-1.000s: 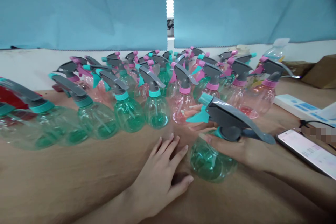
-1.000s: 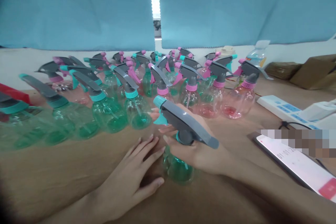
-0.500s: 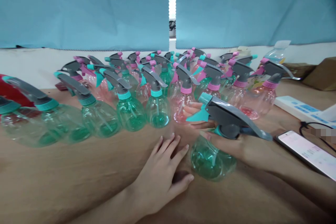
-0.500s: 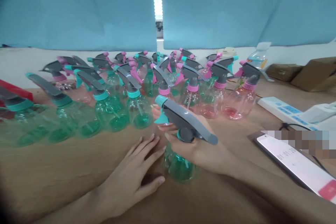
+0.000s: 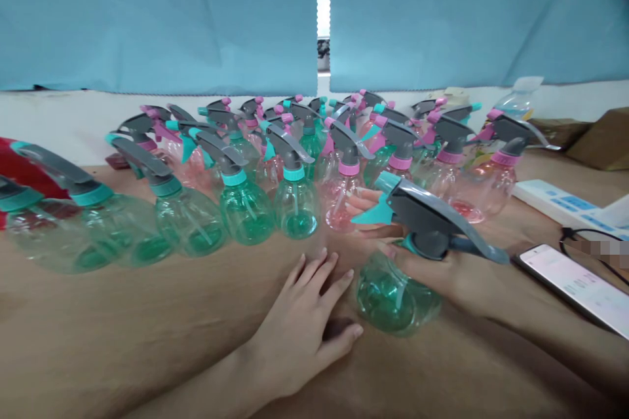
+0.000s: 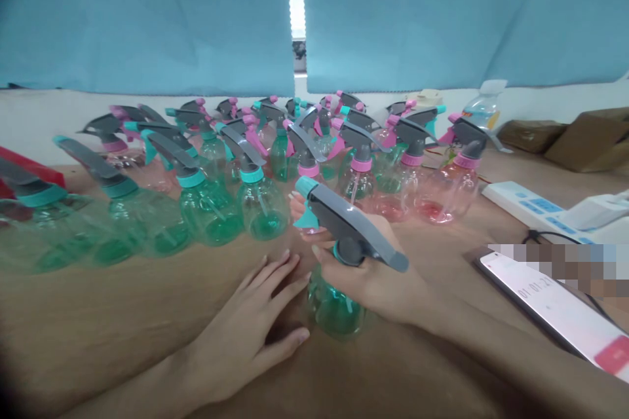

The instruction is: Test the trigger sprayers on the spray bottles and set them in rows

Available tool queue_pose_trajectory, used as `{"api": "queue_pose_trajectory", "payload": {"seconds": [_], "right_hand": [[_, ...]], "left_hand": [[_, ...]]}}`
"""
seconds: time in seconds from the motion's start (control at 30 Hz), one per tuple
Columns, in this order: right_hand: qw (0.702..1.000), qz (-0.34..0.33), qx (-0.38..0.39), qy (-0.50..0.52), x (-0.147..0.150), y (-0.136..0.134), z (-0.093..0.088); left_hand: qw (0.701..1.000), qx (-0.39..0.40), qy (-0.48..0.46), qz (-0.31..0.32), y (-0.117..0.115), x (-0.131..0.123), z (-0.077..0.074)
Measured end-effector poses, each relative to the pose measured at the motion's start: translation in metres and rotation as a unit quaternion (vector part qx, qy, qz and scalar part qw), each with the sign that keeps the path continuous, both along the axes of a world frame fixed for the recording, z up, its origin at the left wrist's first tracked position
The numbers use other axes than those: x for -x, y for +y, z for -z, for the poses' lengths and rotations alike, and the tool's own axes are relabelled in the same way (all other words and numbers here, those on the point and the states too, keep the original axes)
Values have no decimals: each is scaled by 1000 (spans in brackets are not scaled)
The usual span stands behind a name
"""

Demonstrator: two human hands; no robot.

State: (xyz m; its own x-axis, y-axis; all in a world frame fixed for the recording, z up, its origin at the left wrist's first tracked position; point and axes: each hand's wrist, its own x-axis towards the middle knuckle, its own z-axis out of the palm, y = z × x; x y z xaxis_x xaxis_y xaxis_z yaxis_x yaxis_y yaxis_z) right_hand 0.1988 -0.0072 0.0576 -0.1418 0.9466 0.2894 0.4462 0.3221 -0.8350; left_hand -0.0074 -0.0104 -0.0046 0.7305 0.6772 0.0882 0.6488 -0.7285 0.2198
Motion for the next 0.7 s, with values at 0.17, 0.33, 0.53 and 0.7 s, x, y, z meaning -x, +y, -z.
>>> {"api": "queue_pose_trajectory", "payload": {"seconds": [0.17,0.33,0.53,0.7], "right_hand": [[1000,-7,24,17,1,0,-2],[998,-22,49,29,1,2,-5],[996,-43,68,32,0,2,-9],[998,-15,61,24,0,1,-11]], "left_hand": [[1000,0,-2,0,0,0,0],[1000,-2,-13,-1,-1,0,0],[1000,-3,-3,-3,-1,-1,-2],[1000,-5,3,-5,-1,-1,-3]]}}
